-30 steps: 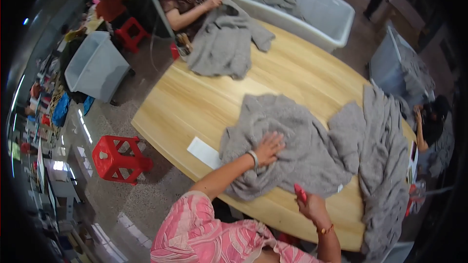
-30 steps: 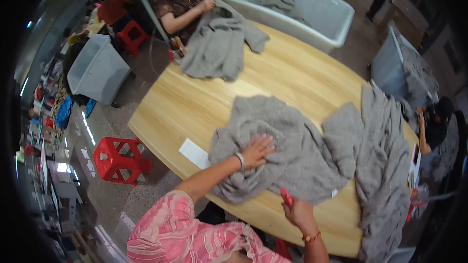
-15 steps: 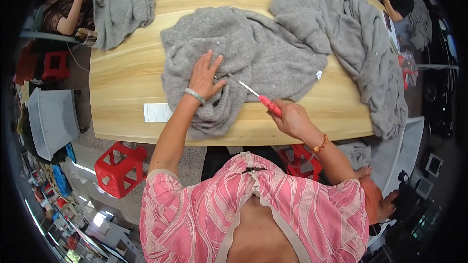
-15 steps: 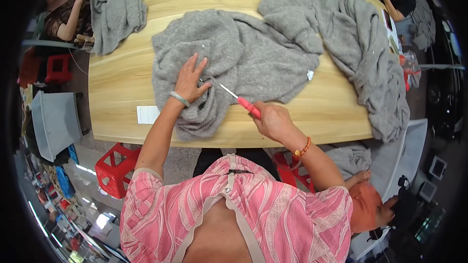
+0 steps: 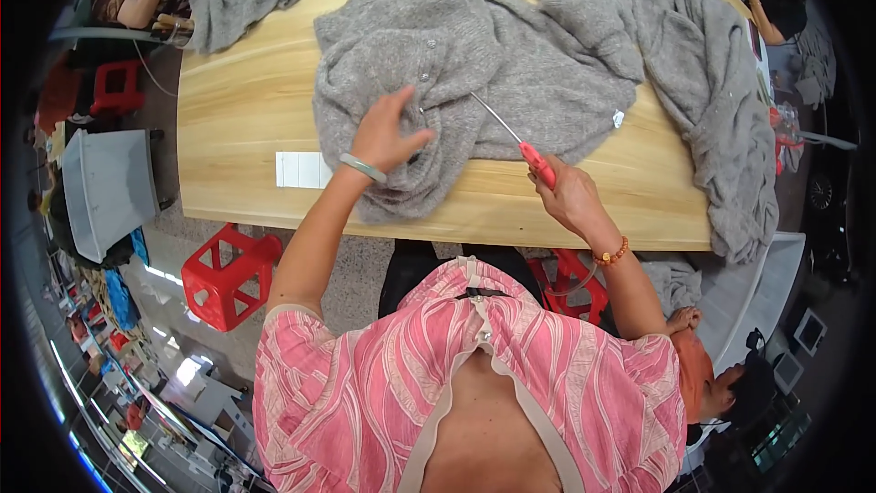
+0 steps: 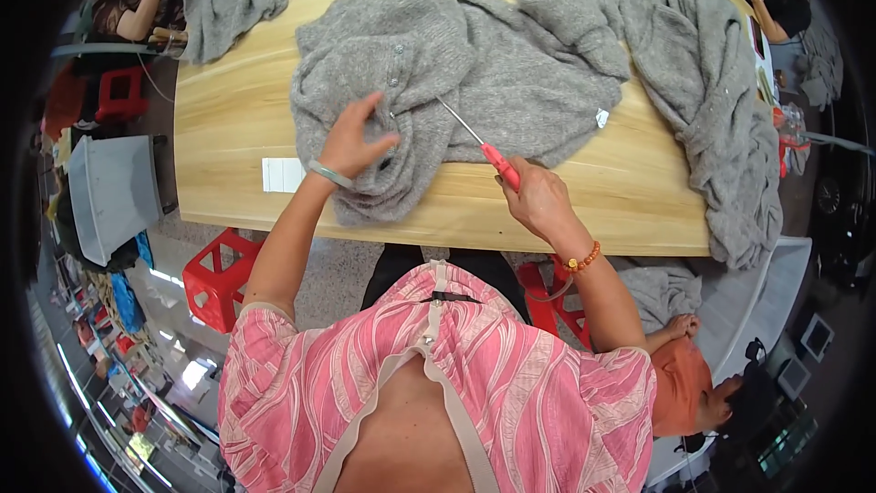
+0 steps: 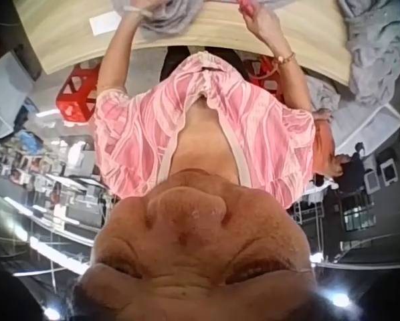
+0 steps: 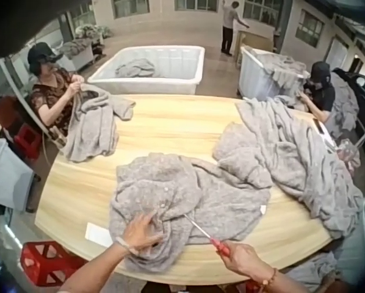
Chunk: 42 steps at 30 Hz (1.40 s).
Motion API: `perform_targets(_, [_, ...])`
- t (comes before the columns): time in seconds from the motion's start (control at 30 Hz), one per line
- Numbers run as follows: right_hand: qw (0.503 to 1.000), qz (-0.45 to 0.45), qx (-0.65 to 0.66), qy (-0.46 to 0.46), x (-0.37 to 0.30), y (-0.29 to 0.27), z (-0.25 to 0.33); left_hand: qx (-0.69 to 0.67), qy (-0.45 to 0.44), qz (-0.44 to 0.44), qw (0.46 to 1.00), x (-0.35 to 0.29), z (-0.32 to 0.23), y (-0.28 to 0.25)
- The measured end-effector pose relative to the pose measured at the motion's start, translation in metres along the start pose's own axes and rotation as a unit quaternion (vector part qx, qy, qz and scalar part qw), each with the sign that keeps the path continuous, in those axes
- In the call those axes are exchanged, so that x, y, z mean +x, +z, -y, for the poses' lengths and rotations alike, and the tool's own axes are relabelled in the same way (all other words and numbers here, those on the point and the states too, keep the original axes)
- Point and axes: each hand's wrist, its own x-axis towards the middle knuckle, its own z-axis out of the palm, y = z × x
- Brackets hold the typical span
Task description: Trimming loose threads from grey fabric pieces using scissors.
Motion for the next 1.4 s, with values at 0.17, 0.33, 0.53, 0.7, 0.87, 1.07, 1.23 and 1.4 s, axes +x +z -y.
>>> perform_targets(0.17, [1.0,0.015,-0.013,0.004,-0.004,-0.002,0.002,0.332,0.073,0.045,0.939,-0.02,0.005,0.001])
perform_targets(0.33, [1.0,0.027,-0.014,0.003,-0.002,-0.009,-0.012,0.126,-0.11,-0.129,0.977,-0.027,0.038,-0.07])
perform_targets(0.53, [0.994,0.054,-0.051,-0.077,0.021,-0.003,-0.005,0.312,-0.223,-0.346,0.856,-0.096,0.106,-0.172])
perform_targets(0.7, [0.987,0.054,-0.109,-0.103,0.051,-0.005,0.033,0.223,-0.05,-0.147,0.962,-0.083,0.092,-0.117])
perform_targets(0.87, [0.982,0.058,-0.12,-0.136,0.058,-0.004,0.058,0.172,-0.142,-0.059,0.973,-0.047,0.078,-0.061])
perform_targets(1.07, [0.981,0.052,-0.133,-0.132,0.08,0.013,0.076,0.05,-0.025,-0.182,0.982,0.019,0.11,-0.081])
perform_targets(1.23, [0.99,-0.006,-0.112,-0.08,0.103,0.014,0.083,0.094,-0.114,-0.406,0.902,0.038,0.126,-0.105])
perform_targets(1.4, [0.987,-0.015,-0.156,-0.028,0.124,0.013,0.074,0.019,-0.147,-0.051,0.988,0.007,0.086,-0.042])
